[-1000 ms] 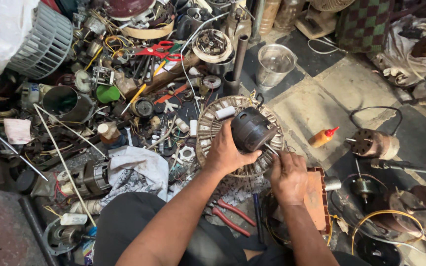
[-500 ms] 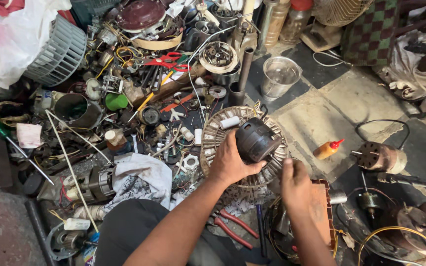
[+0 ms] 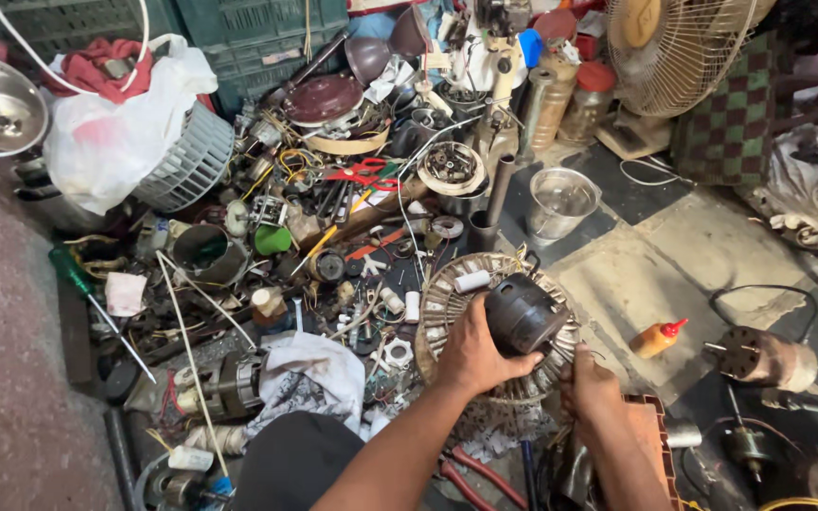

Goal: The person works on a fan motor assembly on the floor, using pliers to manipulate wires and components, cleaning parts with a cloth, and handling various motor housings and stators.

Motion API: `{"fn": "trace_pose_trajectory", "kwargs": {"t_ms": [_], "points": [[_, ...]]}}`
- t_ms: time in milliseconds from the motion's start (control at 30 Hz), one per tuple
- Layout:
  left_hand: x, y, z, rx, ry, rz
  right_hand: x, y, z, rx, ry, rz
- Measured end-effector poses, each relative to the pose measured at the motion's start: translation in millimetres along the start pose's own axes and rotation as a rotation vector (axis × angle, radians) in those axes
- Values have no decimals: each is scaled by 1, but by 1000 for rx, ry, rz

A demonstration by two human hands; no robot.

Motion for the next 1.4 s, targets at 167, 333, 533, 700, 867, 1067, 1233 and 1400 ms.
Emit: {"fn": "trace_pose_trajectory", "kwargs": {"t_ms": [167, 333, 533, 700, 867, 1067, 1233, 1400], "points": [[-16, -13, 1, -25, -79, 47, -39, 33, -1, -396, -135, 158], [-38, -37, -9, 85, -315, 98, -39, 42, -7, -423, -82, 424], [-33, -32, 4, 106, -133, 57, -12, 49, -1, -760, -194, 366], [-40, -10, 27, 119, 86, -11, -16, 35, 3, -133, -65, -27], [-35, 90, 124, 705, 444, 414, -60, -39, 16, 71, -59, 6], [-72, 175, 199, 827, 336, 513, -115, -88, -36, -115, 140, -168], [-75, 129, 202, 285, 7, 377, -161, -55, -74, -343, 315, -49], [-138, 3, 103, -382, 355, 73, -208, -9, -112, 497, 655, -218]]}}
Point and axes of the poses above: each hand's wrist, its own x-axis towards the middle knuckle, its own z-axis out of the back of the hand, y = z × x, the point moved 3 cm from there along x, towards the middle knuckle, and after that the axes turned 8 degrees about y, right-handed, at the moved point
